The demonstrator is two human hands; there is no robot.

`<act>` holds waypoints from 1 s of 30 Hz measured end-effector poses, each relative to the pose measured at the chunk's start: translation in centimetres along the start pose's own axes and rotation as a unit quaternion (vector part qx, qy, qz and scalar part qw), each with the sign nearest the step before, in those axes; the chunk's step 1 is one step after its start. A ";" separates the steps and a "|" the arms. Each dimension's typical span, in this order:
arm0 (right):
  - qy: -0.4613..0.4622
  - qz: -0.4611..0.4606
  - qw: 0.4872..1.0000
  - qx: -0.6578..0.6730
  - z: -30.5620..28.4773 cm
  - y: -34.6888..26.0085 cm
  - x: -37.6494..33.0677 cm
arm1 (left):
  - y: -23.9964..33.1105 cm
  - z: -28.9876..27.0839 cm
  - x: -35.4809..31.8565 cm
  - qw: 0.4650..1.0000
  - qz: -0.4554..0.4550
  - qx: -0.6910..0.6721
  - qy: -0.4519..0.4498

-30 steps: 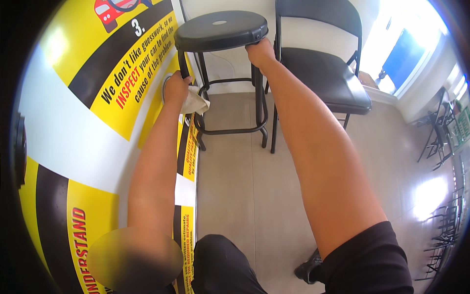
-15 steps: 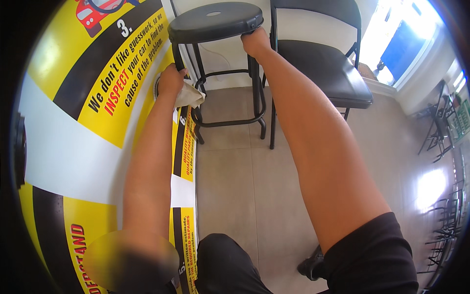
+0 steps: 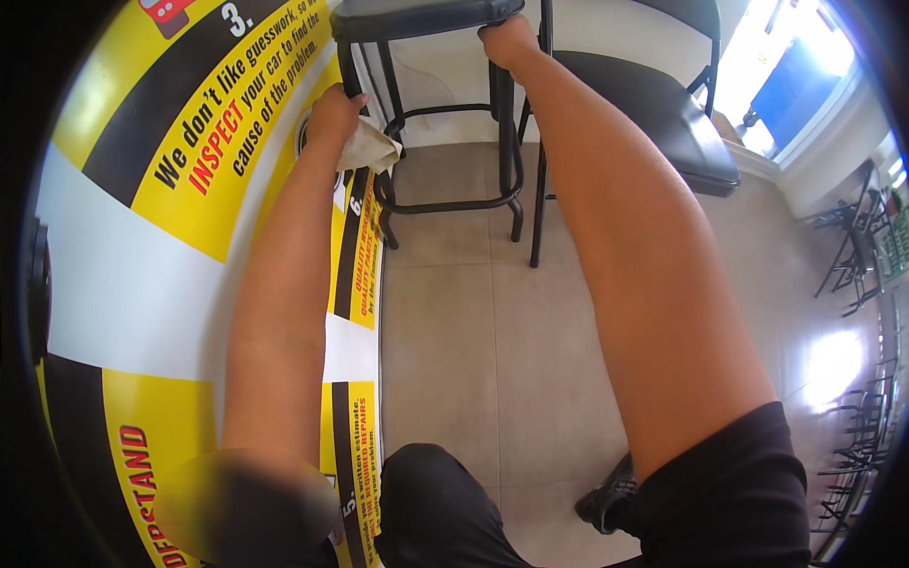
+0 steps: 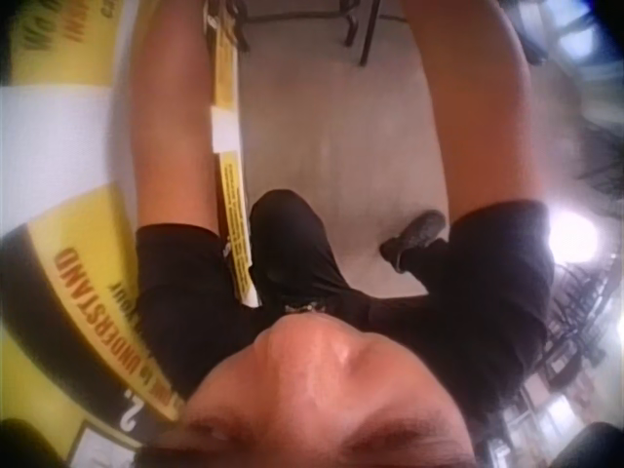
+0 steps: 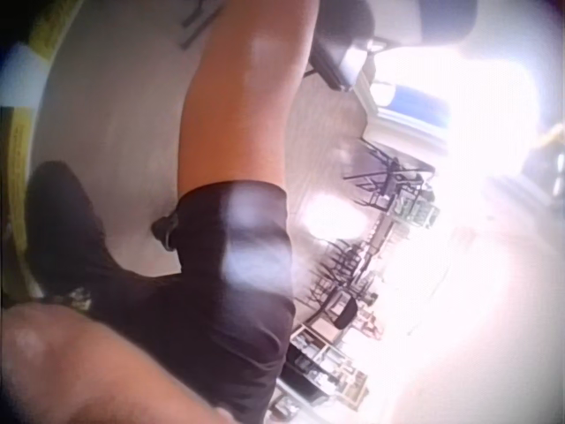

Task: The person wipes the seat and legs of a black stool and a black chair using a white cloth. They then walk to a bathroom, rinse the cloth under running water, wring it out, and leave the room.

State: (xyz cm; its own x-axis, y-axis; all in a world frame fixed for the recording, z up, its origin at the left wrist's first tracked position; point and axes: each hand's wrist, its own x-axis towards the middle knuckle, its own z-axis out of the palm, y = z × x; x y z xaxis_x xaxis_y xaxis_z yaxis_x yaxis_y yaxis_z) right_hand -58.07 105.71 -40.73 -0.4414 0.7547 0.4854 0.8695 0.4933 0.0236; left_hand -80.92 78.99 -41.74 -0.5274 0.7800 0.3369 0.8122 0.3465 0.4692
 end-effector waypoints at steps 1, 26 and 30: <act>-0.016 0.007 0.998 0.062 0.2 -1.2 -0.2 | -0.8 -0.3 -0.1 1.000 -0.010 0.008 -0.007; -0.481 0.159 0.821 0.262 -35.7 10.8 -38.6 | -4.5 2.4 0.6 0.997 -0.068 0.009 -0.019; -0.472 0.195 0.807 0.297 -41.7 12.1 -44.2 | -7.8 4.3 -0.6 0.994 -0.099 -0.053 -0.005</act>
State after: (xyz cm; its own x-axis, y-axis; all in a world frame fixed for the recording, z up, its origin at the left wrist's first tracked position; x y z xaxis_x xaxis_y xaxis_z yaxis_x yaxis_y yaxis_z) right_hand -18.78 60.31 -25.41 -0.3751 0.7575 -0.5343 0.8476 0.0470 -0.5285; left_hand -85.89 78.04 -49.08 -0.6712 0.7073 0.2219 0.6616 0.4367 0.6095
